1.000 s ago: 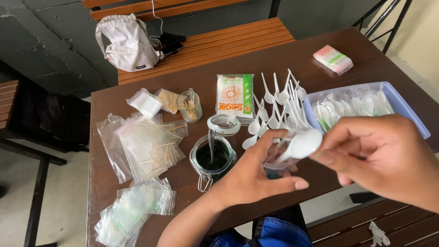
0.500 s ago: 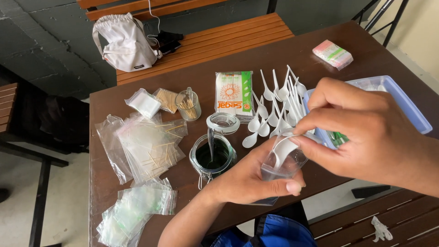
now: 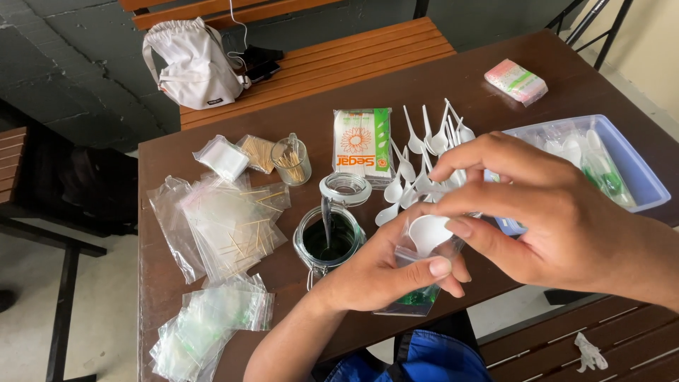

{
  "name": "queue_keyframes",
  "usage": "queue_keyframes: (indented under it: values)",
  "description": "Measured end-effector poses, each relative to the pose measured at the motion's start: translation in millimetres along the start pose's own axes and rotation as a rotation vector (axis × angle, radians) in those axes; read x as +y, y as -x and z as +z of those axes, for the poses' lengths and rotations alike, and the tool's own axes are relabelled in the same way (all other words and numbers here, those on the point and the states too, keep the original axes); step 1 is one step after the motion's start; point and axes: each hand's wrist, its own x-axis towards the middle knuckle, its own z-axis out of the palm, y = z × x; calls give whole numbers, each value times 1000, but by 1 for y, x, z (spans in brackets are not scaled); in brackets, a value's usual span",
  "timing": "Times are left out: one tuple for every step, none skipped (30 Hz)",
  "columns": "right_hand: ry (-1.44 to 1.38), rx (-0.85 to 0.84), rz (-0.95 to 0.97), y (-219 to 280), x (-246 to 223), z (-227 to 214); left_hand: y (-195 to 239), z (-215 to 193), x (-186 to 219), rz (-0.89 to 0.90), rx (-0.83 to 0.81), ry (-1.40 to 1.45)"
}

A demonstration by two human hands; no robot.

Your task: The person uses a spoon to scoop a green liquid from a glass jar into small plastic bags, then places the filled bags into a larger plastic container with other prepared items.

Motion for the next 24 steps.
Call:
queue_keyframes:
  values:
    - [0, 0, 3, 3, 1, 3, 1, 1, 2, -2, -2, 2]
    - [-2, 0, -3, 7, 2, 5, 2, 3, 3, -16, 19, -21]
    - [-1, 2, -9, 10, 4, 7, 2, 4, 5, -29, 36, -47]
    - [2, 5, -6, 9, 2, 6, 2, 3, 7, -31, 31, -48]
    - [-6, 8, -11, 9, 1, 5, 2, 3, 8, -27, 36, -84]
    - [-13, 12, -15, 8, -1, 3, 1, 4, 9, -22, 42, -120]
    - [-11, 14, -7, 9, -1, 3, 2, 5, 11, -27, 35, -117]
    - [-70, -2, 20, 10, -2, 1, 2, 6, 13, 11, 43, -96]
    - [-122, -16, 57, 13, -3, -1, 0, 7, 14, 46, 39, -70]
    - [-112, -11, 74, 23, 3, 4, 2, 9, 18, 37, 20, -63]
    - [-220, 98, 137, 33, 9, 8, 4, 11, 22, 86, 47, -111]
    - [-326, 208, 200, 43, 14, 13, 6, 13, 26, 135, 74, -158]
    - [-316, 213, 213, 48, 13, 22, 8, 16, 38, 129, 60, -151]
    - [-414, 212, 263, 54, 13, 32, 11, 19, 49, 182, 131, -452]
    - [-517, 215, 313, 59, 12, 43, 14, 22, 60, 230, 204, -755]
    - [-513, 223, 325, 68, 9, 60, 22, 23, 64, 224, 191, -749]
    - [-606, 161, 360, 77, 6, 77, 29, 23, 67, 194, 266, -851]
    - [-699, 99, 393, 86, 3, 93, 36, 22, 71, 164, 340, -952]
    - [-688, 114, 409, 89, -2, 107, 40, 24, 70, 162, 317, -946]
    - [-789, 98, 374, 92, -7, 121, 44, 26, 69, 182, 419, -955]
    - [-892, 83, 334, 94, -12, 136, 49, 27, 69, 201, 524, -964]
    - [-882, 99, 346, 98, -17, 145, 48, 23, 64, 199, 502, -960]
    - [-921, 125, 356, 102, -22, 155, 47, 19, 58, 267, 506, -1004]
    - [-959, 151, 365, 105, -27, 164, 46, 14, 53, 336, 510, -1046]
